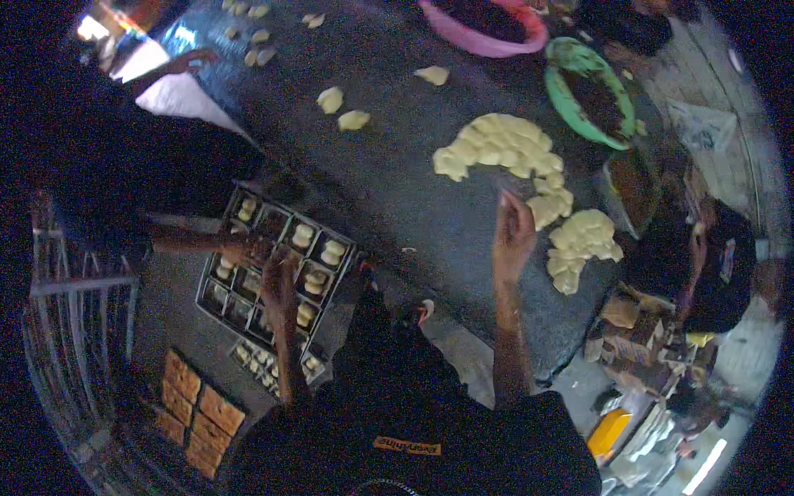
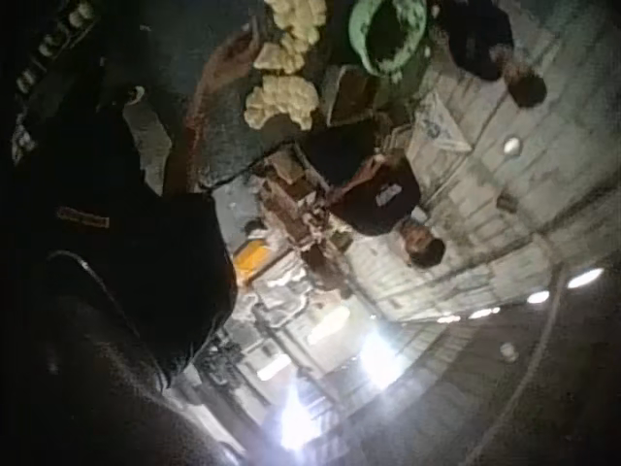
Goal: The person is preparing and shaping small pieces of dough, adding filling, and placing them into baking trays.
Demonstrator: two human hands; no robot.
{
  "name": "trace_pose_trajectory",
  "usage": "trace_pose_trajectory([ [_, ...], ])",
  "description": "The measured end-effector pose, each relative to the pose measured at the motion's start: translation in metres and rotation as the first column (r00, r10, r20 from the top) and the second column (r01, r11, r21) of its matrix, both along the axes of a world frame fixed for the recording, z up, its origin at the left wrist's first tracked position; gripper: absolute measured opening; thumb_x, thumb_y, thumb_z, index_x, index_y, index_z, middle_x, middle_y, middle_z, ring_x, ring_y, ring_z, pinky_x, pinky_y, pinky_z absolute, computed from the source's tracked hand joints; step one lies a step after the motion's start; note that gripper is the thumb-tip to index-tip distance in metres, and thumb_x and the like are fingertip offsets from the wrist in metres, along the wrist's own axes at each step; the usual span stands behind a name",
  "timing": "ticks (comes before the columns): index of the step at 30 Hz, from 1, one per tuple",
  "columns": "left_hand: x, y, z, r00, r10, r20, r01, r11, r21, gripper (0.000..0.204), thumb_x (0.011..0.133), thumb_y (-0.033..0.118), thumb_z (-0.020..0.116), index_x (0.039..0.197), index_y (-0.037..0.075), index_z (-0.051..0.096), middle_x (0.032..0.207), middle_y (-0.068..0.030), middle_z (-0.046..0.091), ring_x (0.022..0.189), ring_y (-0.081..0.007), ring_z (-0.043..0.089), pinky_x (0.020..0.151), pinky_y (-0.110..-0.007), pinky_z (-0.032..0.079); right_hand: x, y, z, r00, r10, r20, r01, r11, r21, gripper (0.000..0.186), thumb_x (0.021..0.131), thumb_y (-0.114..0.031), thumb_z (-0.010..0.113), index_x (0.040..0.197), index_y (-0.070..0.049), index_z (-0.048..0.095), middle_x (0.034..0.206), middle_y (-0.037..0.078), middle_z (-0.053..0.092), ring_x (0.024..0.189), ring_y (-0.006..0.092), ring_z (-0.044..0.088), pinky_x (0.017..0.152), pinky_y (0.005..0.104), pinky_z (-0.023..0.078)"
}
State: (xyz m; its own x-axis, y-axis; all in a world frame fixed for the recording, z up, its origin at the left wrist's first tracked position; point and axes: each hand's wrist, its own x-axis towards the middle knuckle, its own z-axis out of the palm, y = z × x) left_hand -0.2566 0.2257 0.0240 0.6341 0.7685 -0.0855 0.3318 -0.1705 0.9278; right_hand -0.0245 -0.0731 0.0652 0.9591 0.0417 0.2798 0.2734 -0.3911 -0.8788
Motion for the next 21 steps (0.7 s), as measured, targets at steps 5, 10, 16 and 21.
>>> trace_pose_trajectory([
  [5,0.087,-0.076,0.016,0.853,-0.371,0.367,0.359,0.928,0.103,0.03,0.1,0.024,0.054,0.122,0.004,0.06,0.109,-0.013,0.065,0.099,-0.0202,0.063,0.082,-0.034,0.05,-0.039,-0.094,-0.058,0.984,0.021,-0.174,-0.021,1.0,0.001,0.024,0.093,-0.021,0.065,0.108,-0.003,0.067,0.093,0.005,0.069,0.079,0.0116,0.061,0.072,0.026,0.05],
  [10,0.185,-0.131,0.005,0.884,-0.463,0.067,0.437,0.868,0.235,0.042,0.097,0.028,0.056,0.127,-0.001,0.052,0.124,-0.018,0.056,0.106,-0.0292,0.059,0.084,-0.038,0.051,-0.011,-0.09,-0.068,0.984,0.004,-0.178,-0.006,1.0,-0.011,0.019,0.09,-0.022,0.067,0.104,-0.009,0.069,0.085,0.004,0.069,0.068,0.0102,0.059,0.064,0.0261,0.048],
  [16,0.262,-0.134,-0.055,0.944,-0.218,-0.247,0.324,0.484,0.813,0.056,0.091,0.027,0.061,0.134,-0.004,0.041,0.133,-0.0302,0.044,0.119,-0.0473,0.047,0.09,-0.048,0.049,0.057,0.006,-0.024,0.972,0.223,-0.078,-0.236,0.899,-0.369,0.028,0.091,-0.006,0.059,0.117,-0.012,0.065,0.12,0.012,0.063,0.106,0.031,0.062,0.09,0.0406,0.05],
  [21,0.248,-0.115,-0.057,0.715,-0.641,-0.278,0.698,0.636,0.329,0.037,0.092,0.019,0.059,0.121,-0.002,0.05,0.121,-0.0278,0.052,0.115,-0.0418,0.051,0.088,-0.052,0.047,0.142,0.019,-0.053,0.806,0.589,0.062,-0.327,0.53,-0.782,0.041,0.083,0.003,0.059,0.119,-0.014,0.063,0.154,0.011,0.026,0.145,0.035,0.017,0.116,0.0506,0.021],
])
